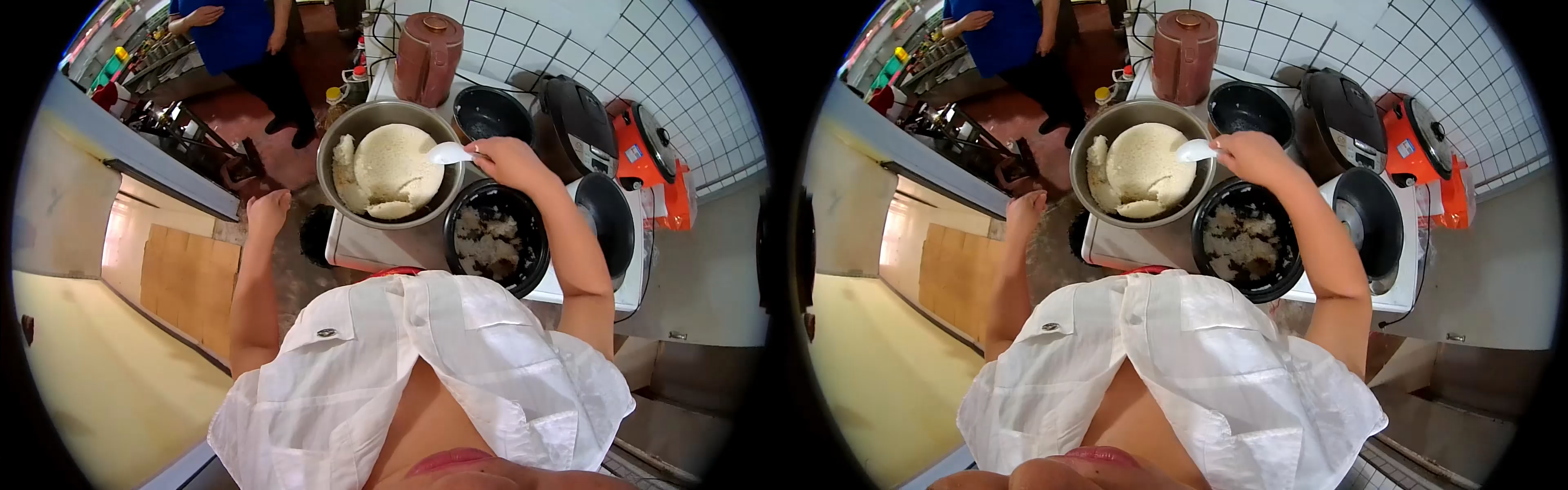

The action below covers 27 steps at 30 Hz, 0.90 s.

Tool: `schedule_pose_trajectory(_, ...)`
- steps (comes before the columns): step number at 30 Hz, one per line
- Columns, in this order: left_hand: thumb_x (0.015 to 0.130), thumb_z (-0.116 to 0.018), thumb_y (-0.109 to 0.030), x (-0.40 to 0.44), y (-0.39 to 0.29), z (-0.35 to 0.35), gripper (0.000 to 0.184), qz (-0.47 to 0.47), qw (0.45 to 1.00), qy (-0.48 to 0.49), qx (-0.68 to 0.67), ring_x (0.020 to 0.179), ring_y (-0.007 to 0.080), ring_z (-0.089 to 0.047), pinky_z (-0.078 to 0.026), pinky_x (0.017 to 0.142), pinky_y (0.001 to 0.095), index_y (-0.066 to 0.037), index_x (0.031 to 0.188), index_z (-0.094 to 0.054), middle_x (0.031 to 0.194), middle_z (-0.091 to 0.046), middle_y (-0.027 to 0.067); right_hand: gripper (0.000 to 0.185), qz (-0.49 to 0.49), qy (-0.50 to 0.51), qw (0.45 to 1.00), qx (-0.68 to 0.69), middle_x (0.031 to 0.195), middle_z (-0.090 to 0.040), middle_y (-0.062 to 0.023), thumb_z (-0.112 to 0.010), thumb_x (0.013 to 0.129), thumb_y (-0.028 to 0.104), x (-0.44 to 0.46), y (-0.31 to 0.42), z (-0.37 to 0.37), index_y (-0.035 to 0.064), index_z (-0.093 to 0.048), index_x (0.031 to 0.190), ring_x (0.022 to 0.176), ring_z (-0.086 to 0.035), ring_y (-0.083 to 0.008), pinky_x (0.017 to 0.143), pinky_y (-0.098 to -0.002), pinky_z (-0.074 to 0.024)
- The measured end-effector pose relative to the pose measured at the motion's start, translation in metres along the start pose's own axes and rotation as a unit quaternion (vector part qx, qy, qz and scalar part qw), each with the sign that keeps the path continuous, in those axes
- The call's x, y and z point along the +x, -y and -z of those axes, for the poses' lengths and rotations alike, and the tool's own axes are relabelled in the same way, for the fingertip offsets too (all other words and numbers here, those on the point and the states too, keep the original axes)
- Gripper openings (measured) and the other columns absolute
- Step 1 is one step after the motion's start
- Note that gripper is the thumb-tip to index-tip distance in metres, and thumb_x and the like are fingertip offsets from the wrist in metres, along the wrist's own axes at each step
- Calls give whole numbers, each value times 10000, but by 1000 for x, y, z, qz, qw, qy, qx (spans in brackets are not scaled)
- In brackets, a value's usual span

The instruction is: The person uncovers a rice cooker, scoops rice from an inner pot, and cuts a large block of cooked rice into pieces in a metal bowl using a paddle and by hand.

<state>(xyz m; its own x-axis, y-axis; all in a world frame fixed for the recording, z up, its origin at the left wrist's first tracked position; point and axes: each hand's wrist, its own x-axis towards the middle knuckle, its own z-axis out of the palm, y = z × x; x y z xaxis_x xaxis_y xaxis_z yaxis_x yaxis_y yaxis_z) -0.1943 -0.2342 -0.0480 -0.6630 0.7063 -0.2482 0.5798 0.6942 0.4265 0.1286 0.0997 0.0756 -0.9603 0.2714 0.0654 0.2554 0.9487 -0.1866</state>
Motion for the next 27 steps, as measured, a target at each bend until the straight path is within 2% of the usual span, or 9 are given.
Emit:
schedule_pose_trajectory(3, 874, -533, -339, 14, 10, -48, 370, -146, 910, -354, 161, 993, 383, -567, -395, 935, 470, -38, 1073, -617, 1043, -610, 211, 185, 14, 62, 997, -41, 846, -649, -120, -556, 818, 193, 17, 11, 19, 126, -660, 955, 805, -616, -316, 700, -423, -485)
schedule_pose_trajectory(7, 905, -473, -427, 32, 3, -38, 443, -119, 955, -242, 120, 919, 396, -598, -432, 861, 488, -44, 1062, -629, 902, -653, 190, 172, 54, 93, 992, -73, 788, -650, -124, -568, 764, 152, 40, 27, 23, 113, -679, 891, 770, -624, -316, 676, -419, -488)
schedule_pose_trajectory(9, 916, -469, -407, 18, -36, -4, 437, 70, 990, 19, 123, 932, 415, -589, -449, 825, 501, -41, 1118, -598, 951, -646, 200, 169, 65, 122, 985, -101, 756, -647, -131, -580, 728, 135, 55, 22, 12, 96, -682, 858, 738, -629, -319, 657, -404, -495)
schedule_pose_trajectory(12, 916, -492, -360, 34, -19, -16, 427, 109, 993, -4, 45, 885, 363, -616, -478, 772, 469, -20, 1165, -563, 971, -647, 164, 139, 61, 172, 974, -131, 725, -641, -135, -612, 714, 143, 69, 25, 5, 79, -682, 816, 701, -625, -326, 631, -412, -491)
schedule_pose_trajectory(13, 916, -494, -342, 42, -17, -23, 423, 87, 991, -25, -103, 869, 339, -618, -481, 771, 447, -11, 1171, -556, 970, -645, 156, 124, 58, 195, 968, -144, 718, -640, -140, -616, 704, 131, 76, 29, 7, 68, -683, 787, 696, -626, -329, 625, -411, -494)
schedule_pose_trajectory(15, 915, -499, -305, 52, -16, -35, 416, 41, 918, -62, -389, 837, 292, -622, -486, 768, 403, 8, 1184, -544, 969, -642, 139, 100, 64, 223, 958, -169, 708, -638, -154, -621, 686, 105, 85, 40, 10, 45, -681, 739, 689, -627, -336, 612, -408, -498)
schedule_pose_trajectory(18, 899, -516, -267, 32, -85, -22, 434, 48, 845, -80, -527, 816, 247, -608, -479, 762, 349, 13, 1230, -509, 1032, -625, 119, 81, 81, 234, 949, -193, 703, -635, -177, -620, 660, 65, 93, 57, 12, 14, -674, 694, 684, -630, -342, 594, -406, -502)
schedule_pose_trajectory(21, 876, -516, -204, 55, -89, -43, 441, -1, 923, -197, -330, 884, 266, -606, -462, 790, 353, 11, 1260, -481, 1089, -606, 145, 91, 70, 249, 948, -183, 714, -637, -191, -615, 638, 30, 97, 59, 10, -3, -674, 698, 684, -638, -337, 579, -404, -505)
schedule_pose_trajectory(27, 852, -497, -152, 68, -88, -57, 390, -35, 914, -222, -337, 961, 348, -567, -427, 852, 379, -38, 1223, -534, 1041, -587, 219, 125, 61, 256, 952, -154, 746, -647, -196, -605, 631, 3, 95, 47, -11, -6, -684, 728, 696, -647, -333, 578, -400, -513)
